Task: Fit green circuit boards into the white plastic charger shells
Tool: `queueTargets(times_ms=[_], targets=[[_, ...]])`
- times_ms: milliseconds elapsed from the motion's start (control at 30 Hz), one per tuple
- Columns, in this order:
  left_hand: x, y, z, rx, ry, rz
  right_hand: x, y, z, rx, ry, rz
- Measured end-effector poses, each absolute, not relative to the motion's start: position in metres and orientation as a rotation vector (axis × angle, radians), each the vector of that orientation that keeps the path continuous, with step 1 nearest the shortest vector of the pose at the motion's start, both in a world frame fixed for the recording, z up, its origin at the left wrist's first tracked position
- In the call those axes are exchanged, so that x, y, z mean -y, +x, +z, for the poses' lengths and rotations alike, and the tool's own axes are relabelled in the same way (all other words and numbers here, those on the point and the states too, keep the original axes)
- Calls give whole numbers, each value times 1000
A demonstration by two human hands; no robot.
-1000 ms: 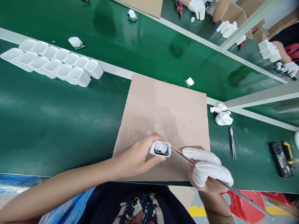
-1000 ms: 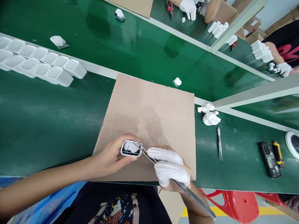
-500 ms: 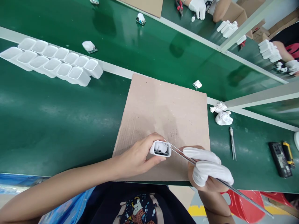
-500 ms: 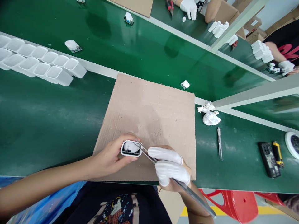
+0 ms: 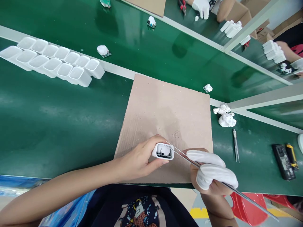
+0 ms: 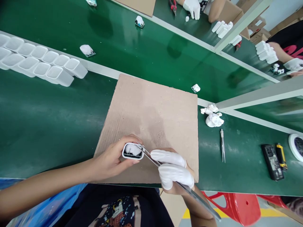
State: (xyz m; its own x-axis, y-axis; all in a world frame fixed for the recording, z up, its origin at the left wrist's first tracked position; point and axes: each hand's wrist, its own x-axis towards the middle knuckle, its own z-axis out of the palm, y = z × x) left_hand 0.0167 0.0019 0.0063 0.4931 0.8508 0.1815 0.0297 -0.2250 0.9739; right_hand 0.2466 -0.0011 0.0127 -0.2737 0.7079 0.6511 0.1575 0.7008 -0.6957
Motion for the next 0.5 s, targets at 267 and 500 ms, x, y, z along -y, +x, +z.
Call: queueTargets(times_ms=[267, 500], targets=[[-3, 17, 8, -780, 1600, 907, -2, 240, 17, 1760, -592, 533], [-3, 17, 11, -784, 1614, 873, -1, 242, 15, 1788, -595, 506]])
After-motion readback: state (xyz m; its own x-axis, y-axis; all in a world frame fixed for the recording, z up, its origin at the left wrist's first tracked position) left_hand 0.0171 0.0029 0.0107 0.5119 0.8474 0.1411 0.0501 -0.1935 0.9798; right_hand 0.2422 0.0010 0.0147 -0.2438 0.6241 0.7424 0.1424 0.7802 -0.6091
